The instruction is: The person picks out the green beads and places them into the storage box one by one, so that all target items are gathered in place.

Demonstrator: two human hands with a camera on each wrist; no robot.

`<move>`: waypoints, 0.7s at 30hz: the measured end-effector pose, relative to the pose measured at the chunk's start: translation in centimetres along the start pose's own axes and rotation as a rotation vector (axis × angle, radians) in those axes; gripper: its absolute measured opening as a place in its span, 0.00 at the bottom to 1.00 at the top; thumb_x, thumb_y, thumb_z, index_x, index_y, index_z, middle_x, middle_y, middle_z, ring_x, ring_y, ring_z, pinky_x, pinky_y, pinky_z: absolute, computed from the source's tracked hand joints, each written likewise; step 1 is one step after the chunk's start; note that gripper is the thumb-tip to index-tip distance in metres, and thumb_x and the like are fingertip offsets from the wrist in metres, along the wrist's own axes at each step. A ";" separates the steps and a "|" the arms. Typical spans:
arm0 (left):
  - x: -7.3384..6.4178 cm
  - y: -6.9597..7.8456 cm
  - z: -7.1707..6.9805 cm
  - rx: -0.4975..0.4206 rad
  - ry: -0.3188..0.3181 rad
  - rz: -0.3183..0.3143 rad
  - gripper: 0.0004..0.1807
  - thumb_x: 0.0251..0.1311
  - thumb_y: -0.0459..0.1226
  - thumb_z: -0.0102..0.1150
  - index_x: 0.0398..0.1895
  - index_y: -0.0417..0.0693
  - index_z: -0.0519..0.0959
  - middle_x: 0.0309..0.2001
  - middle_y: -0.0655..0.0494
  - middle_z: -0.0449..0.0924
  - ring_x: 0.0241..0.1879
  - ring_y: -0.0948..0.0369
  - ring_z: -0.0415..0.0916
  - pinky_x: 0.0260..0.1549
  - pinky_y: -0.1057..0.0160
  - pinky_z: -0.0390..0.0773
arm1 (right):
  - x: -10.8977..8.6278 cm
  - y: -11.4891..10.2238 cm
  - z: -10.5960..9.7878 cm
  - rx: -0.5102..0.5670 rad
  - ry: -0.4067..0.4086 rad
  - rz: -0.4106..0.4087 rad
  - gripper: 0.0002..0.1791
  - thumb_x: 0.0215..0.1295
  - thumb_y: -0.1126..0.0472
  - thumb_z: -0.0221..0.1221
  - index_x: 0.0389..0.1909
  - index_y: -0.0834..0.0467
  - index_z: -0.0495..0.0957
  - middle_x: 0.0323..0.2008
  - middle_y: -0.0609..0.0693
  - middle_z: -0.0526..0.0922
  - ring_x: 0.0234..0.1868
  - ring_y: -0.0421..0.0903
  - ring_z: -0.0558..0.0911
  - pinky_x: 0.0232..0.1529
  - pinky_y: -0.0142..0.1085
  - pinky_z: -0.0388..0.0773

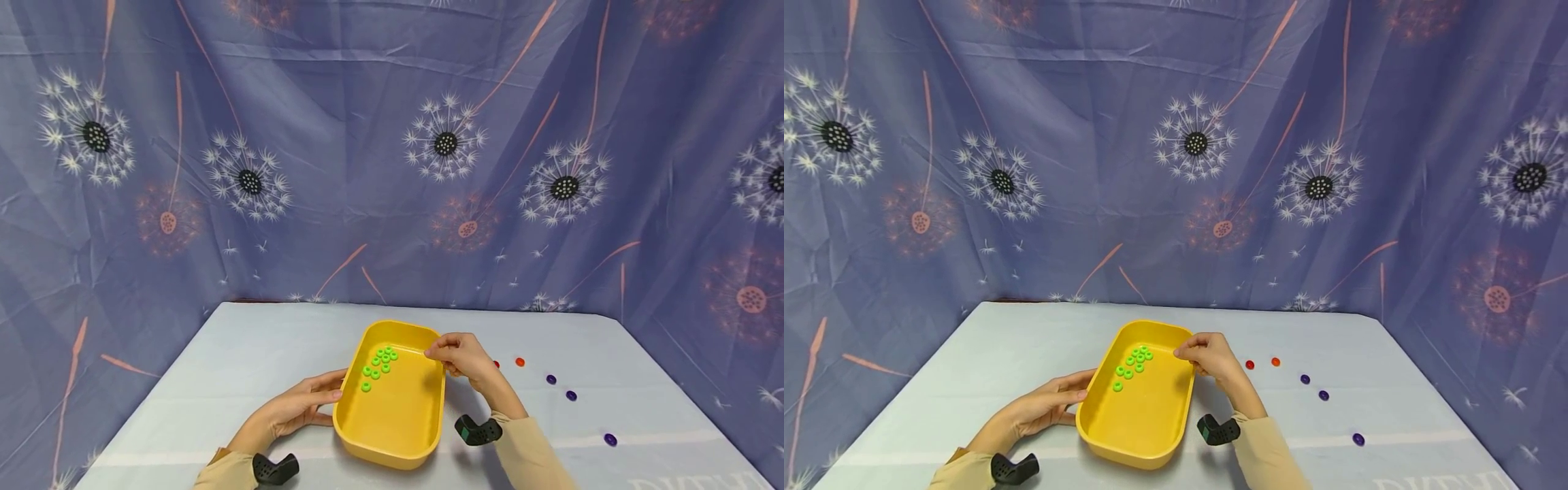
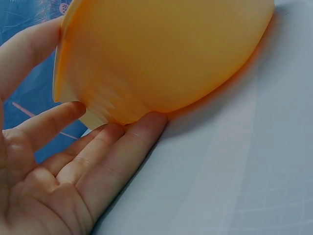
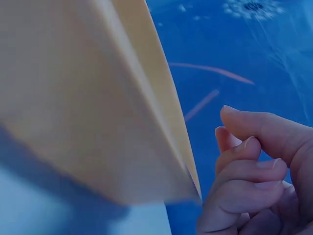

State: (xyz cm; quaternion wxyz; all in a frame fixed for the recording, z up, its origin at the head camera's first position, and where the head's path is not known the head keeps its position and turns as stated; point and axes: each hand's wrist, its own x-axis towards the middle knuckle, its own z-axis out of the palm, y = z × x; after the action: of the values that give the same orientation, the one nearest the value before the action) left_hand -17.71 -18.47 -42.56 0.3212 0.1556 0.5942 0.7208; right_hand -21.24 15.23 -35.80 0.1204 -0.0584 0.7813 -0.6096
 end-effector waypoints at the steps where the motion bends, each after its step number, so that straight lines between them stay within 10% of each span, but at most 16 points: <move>1: 0.1 -0.1 0.0 -0.001 -0.001 -0.003 0.39 0.73 0.39 0.50 0.78 0.34 0.44 0.76 0.33 0.47 0.63 0.52 0.73 0.57 0.48 0.78 | -0.4 0.2 -0.6 0.003 0.008 0.000 0.07 0.60 0.63 0.67 0.33 0.65 0.81 0.16 0.46 0.68 0.16 0.40 0.60 0.17 0.28 0.55; 21: 0.5 0.2 -0.5 0.037 -0.001 -0.005 0.39 0.73 0.39 0.50 0.78 0.35 0.44 0.76 0.33 0.46 0.62 0.54 0.73 0.56 0.48 0.79 | -10.0 5.4 -10.4 -0.068 0.139 0.110 0.12 0.66 0.58 0.63 0.40 0.64 0.82 0.17 0.43 0.71 0.16 0.37 0.63 0.18 0.28 0.59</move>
State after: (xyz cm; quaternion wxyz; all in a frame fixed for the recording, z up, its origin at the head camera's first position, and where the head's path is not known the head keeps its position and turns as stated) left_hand -18.46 -18.52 -42.61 0.3204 0.1602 0.6076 0.7089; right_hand -14.00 28.72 -37.51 0.0970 0.0232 0.8102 -0.5776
